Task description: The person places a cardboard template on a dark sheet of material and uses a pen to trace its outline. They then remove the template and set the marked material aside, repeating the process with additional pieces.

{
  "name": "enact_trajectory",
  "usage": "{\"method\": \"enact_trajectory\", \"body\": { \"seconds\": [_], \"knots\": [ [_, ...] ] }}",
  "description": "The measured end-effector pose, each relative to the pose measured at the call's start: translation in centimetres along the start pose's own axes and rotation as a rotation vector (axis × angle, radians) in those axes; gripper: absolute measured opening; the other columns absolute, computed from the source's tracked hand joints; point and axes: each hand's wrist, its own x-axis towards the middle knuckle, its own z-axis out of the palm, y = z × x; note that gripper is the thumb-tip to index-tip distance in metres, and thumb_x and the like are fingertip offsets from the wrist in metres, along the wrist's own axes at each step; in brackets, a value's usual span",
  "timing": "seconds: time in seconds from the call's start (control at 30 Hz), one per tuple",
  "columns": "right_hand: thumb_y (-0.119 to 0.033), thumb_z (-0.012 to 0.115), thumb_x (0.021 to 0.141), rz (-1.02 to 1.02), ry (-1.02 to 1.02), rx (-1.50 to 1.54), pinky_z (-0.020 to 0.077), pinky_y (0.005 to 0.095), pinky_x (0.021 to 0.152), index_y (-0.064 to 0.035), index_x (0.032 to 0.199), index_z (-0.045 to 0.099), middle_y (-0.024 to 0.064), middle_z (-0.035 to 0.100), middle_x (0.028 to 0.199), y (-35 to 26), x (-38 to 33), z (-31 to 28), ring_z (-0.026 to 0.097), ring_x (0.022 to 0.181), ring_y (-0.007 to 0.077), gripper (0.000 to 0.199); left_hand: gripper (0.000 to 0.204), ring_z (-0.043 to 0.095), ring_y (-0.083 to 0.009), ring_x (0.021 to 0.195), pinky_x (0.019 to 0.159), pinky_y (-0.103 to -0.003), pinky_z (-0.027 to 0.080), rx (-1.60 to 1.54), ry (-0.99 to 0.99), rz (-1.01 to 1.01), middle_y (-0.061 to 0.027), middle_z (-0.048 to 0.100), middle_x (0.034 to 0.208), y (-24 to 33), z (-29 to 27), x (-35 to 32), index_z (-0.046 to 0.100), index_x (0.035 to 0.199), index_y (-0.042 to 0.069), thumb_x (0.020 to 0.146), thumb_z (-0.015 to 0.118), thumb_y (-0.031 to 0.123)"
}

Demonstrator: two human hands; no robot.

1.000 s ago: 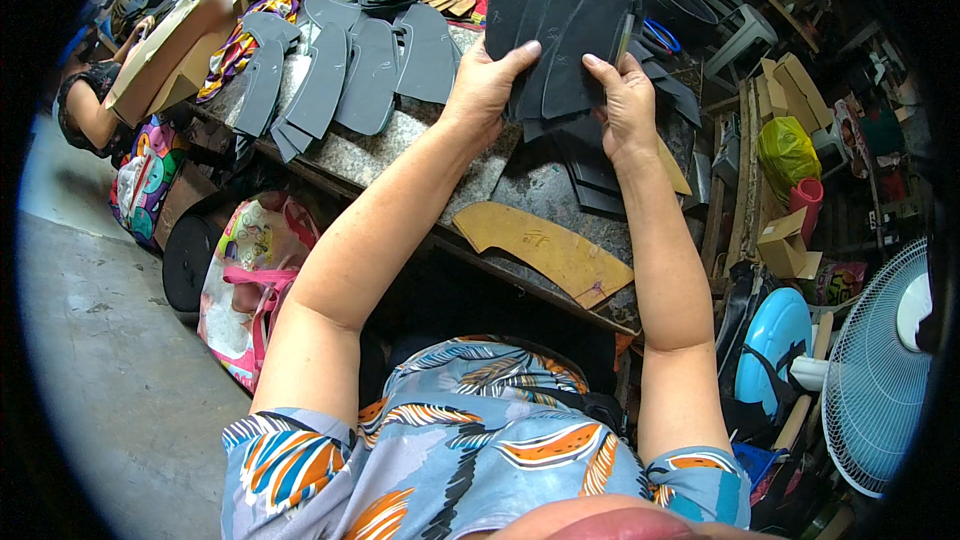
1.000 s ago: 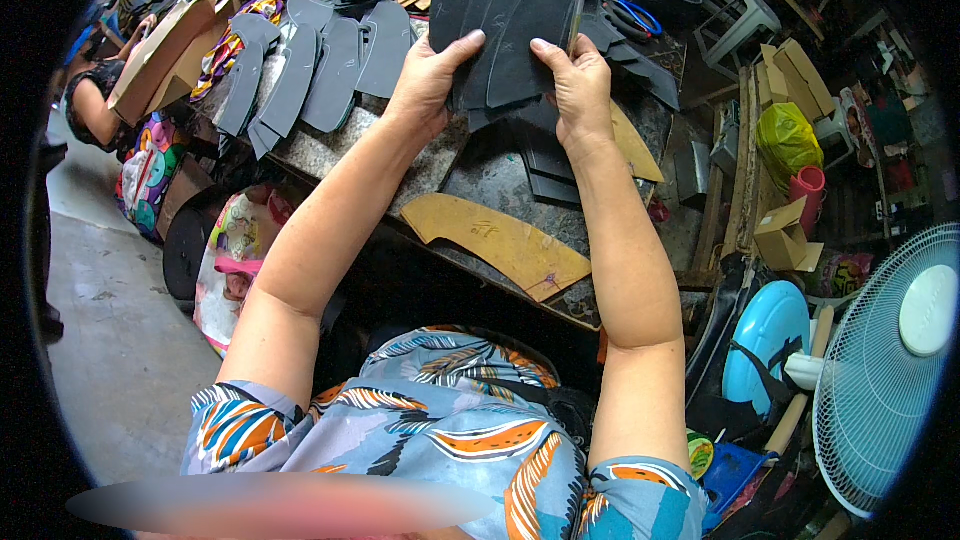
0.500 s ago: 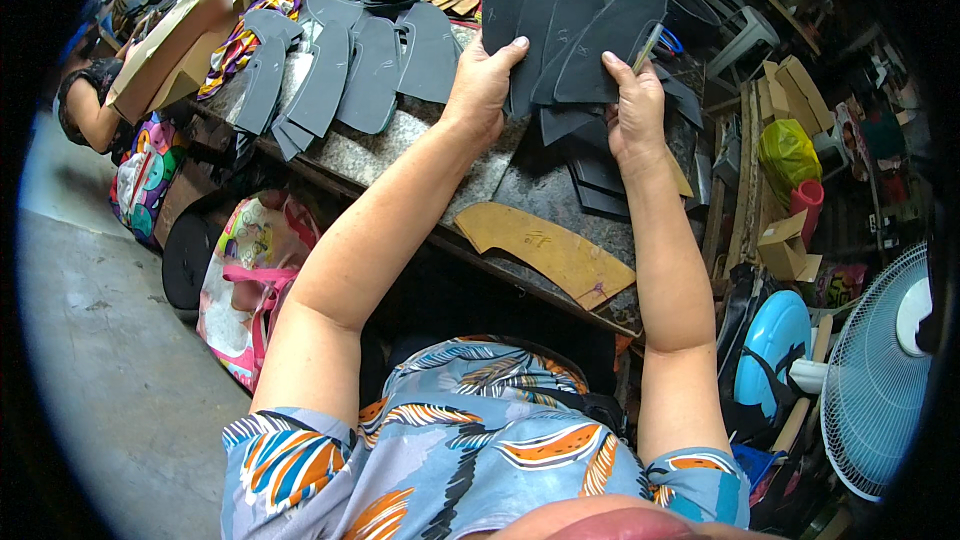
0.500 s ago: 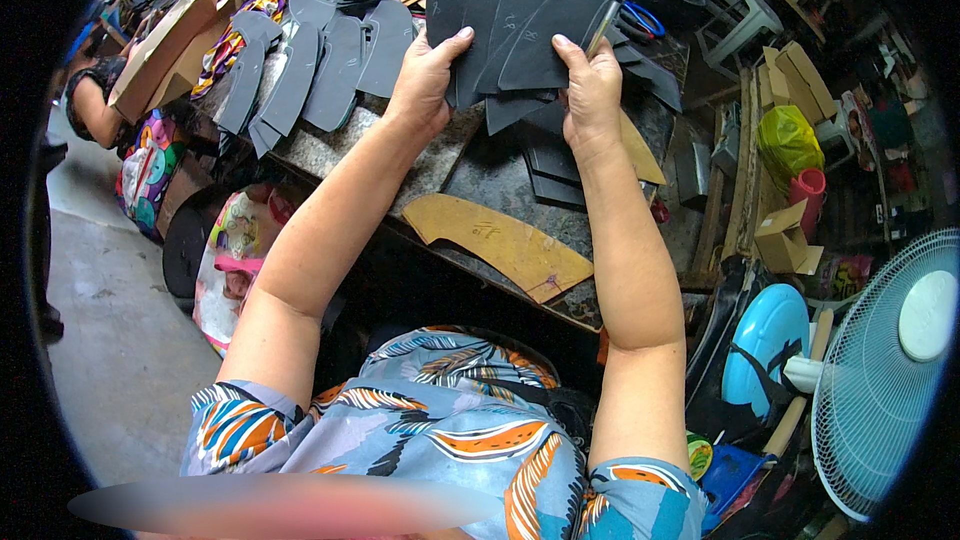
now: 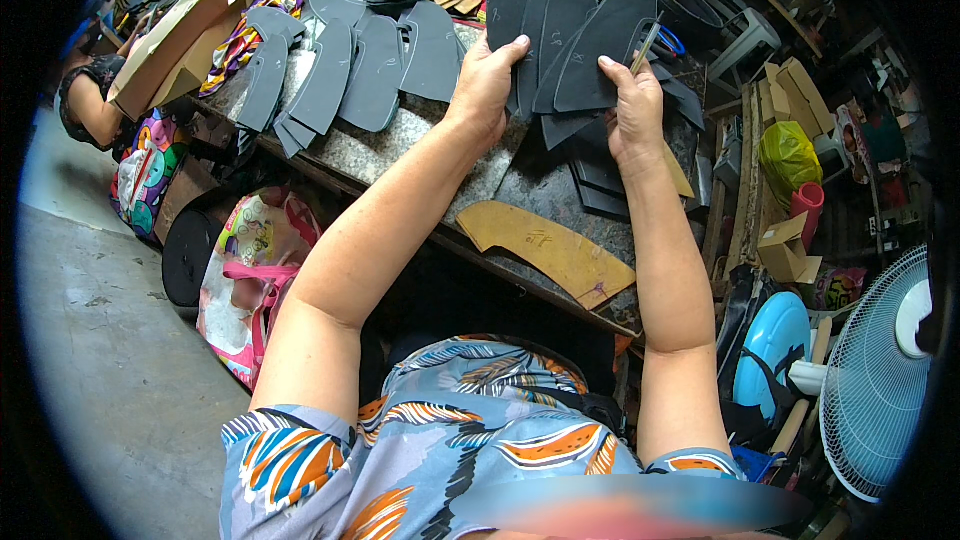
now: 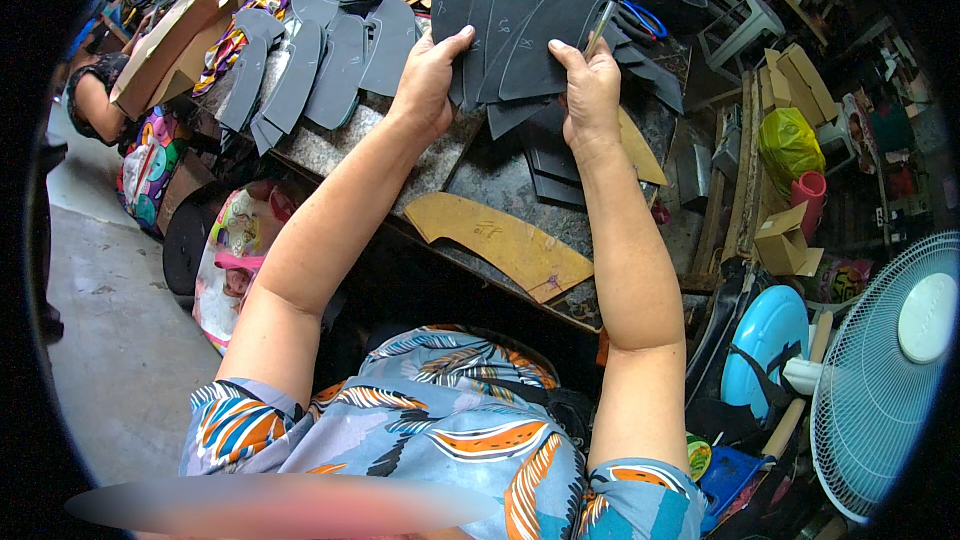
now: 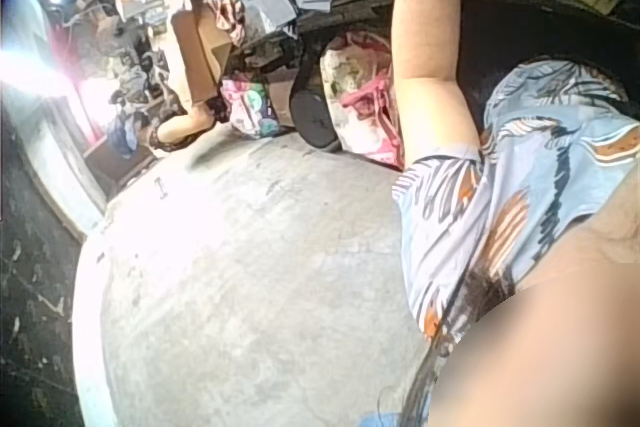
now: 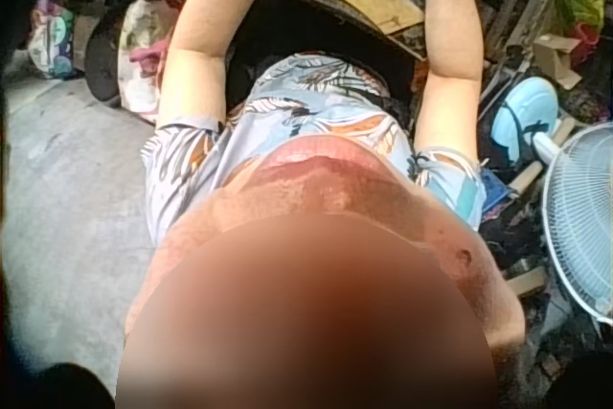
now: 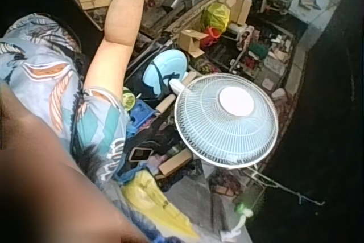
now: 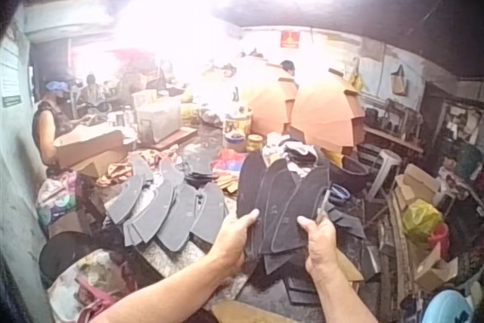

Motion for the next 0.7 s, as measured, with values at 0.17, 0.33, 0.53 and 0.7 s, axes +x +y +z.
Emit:
{"method": "enact_trajectory", "body": {
  "seconds": [0.17,0.33,0.53,0.7],
  "knots": [
    [-0.002,0.065,0.088,0.006,0.003,-0.024,0.0567,0.0301,0.085,0.0009,0.12,0.056,0.0121,0.067,0.11,-0.2,-0.2,0.0,0.069,0.093,0.0184,0.033,0.031,0.067,-0.0207,0.098,0.086,-0.033,0.056,0.011,-0.001,-0.028,-0.0139,0.066,0.114,0.1,0.1,-0.1,0.053,0.124,-0.003,0.096,0.057,0.009],
    [-0.004,0.067,0.088,0.022,-0.008,-0.034,0.0573,0.0294,0.082,-0.0021,0.116,0.058,0.0094,0.069,0.106,-0.1,-0.1,0.0,0.069,0.09,0.0175,0.03,0.03,0.067,-0.02,0.098,0.086,-0.033,0.056,0.009,-0.044,-0.033,-0.014,0.066,0.114,-0.1,0.0,-0.1,0.055,0.123,-0.003,0.096,0.058,0.008],
    [-0.007,0.067,0.091,0.018,-0.068,-0.129,0.0545,0.0274,0.085,-0.0009,0.115,0.063,0.0084,0.069,0.109,0.3,-0.2,0.0,0.067,0.093,0.0146,0.025,0.035,0.067,-0.0183,0.098,0.086,-0.032,0.056,0.054,-0.132,-0.048,-0.0128,0.066,0.114,-0.4,-0.3,0.1,0.055,0.124,-0.003,0.093,0.065,0.01],
    [-0.014,0.061,0.098,-0.165,-0.222,-0.557,0.0463,0.0272,0.096,0.0043,0.135,0.054,0.0071,0.065,0.121,1.1,-0.8,0.7,0.059,0.107,0.0118,0.042,0.048,0.066,-0.0183,0.099,0.085,-0.03,0.055,0.242,-0.253,0.125,-0.0121,0.066,0.113,-1.7,-0.7,0.4,0.052,0.127,-0.002,0.088,0.073,0.017]
  ]
}}
